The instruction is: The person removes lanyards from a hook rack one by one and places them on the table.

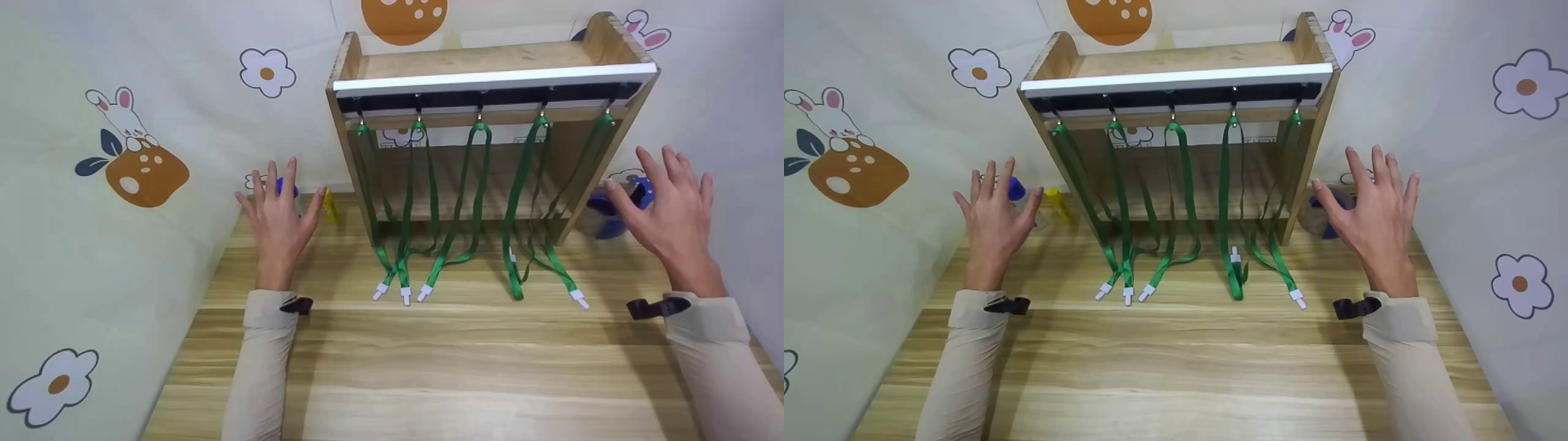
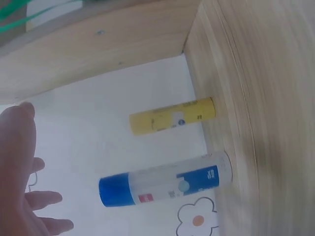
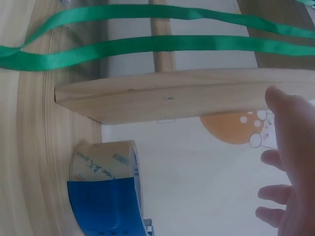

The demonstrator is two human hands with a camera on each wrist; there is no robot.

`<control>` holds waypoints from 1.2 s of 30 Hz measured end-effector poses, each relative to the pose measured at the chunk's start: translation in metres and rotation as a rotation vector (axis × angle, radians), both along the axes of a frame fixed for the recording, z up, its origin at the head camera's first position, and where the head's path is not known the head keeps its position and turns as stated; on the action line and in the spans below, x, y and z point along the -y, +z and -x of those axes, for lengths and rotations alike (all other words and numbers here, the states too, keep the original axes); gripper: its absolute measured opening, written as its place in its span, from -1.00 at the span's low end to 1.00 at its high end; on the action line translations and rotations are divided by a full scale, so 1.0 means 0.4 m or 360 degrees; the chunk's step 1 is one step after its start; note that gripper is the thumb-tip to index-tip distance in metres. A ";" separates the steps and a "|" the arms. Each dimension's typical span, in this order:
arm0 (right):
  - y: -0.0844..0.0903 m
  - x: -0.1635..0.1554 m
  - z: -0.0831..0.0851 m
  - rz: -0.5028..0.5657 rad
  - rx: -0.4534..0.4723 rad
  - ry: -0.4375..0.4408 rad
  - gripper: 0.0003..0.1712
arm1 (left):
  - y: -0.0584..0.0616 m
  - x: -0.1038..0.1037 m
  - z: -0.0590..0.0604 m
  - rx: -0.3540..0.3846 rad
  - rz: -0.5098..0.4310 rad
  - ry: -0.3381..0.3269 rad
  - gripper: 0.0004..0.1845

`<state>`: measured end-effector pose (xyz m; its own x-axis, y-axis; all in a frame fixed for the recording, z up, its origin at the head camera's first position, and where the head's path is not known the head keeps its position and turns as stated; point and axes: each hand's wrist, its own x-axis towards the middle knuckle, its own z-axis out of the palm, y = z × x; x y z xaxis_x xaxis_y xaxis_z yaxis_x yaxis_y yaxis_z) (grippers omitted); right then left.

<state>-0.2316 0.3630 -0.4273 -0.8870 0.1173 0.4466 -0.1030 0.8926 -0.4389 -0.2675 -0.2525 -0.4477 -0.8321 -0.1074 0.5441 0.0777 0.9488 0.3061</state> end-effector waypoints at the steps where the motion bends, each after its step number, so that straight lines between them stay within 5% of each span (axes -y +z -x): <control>1: 0.001 0.005 -0.005 0.0030 -0.0051 0.0002 -0.09 | 0.000 -0.005 -0.003 -0.0048 -0.0014 -0.0023 -0.16; 9: 0.028 0.082 -0.043 0.0255 -0.0313 0.0015 -0.32 | 0.021 -0.081 -0.013 -0.0294 -0.0336 -0.0371 -0.30; 15: 0.035 0.147 -0.045 0.0372 -0.0603 0.0120 -0.57 | 0.042 -0.149 0.008 -0.0340 -0.0641 -0.0670 -0.39; 18: 0.043 0.179 -0.046 0.0426 -0.0607 0.0139 -0.59 | 0.047 -0.174 0.022 -0.0341 -0.0726 -0.0756 -0.42; 25: 0.051 0.238 -0.043 0.0513 -0.0477 0.0120 -0.46 | 0.025 -0.198 0.035 -0.0310 -0.0827 -0.0764 -0.46; 31: 0.043 0.246 -0.030 0.0528 -0.0527 0.0131 -0.56 | -0.002 -0.187 0.027 -0.0268 -0.0835 -0.0763 -0.49; 36: 0.028 0.235 -0.025 0.0554 -0.0554 0.0061 -0.69 | 0.007 -0.181 0.026 -0.0228 -0.0843 -0.0765 -0.50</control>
<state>-0.2215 0.2689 -0.4160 -0.6989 0.2824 0.6572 -0.3262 0.6919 -0.6442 -0.2780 -0.1803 -0.4451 -0.7781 -0.0269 0.6275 0.5223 0.5273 0.6702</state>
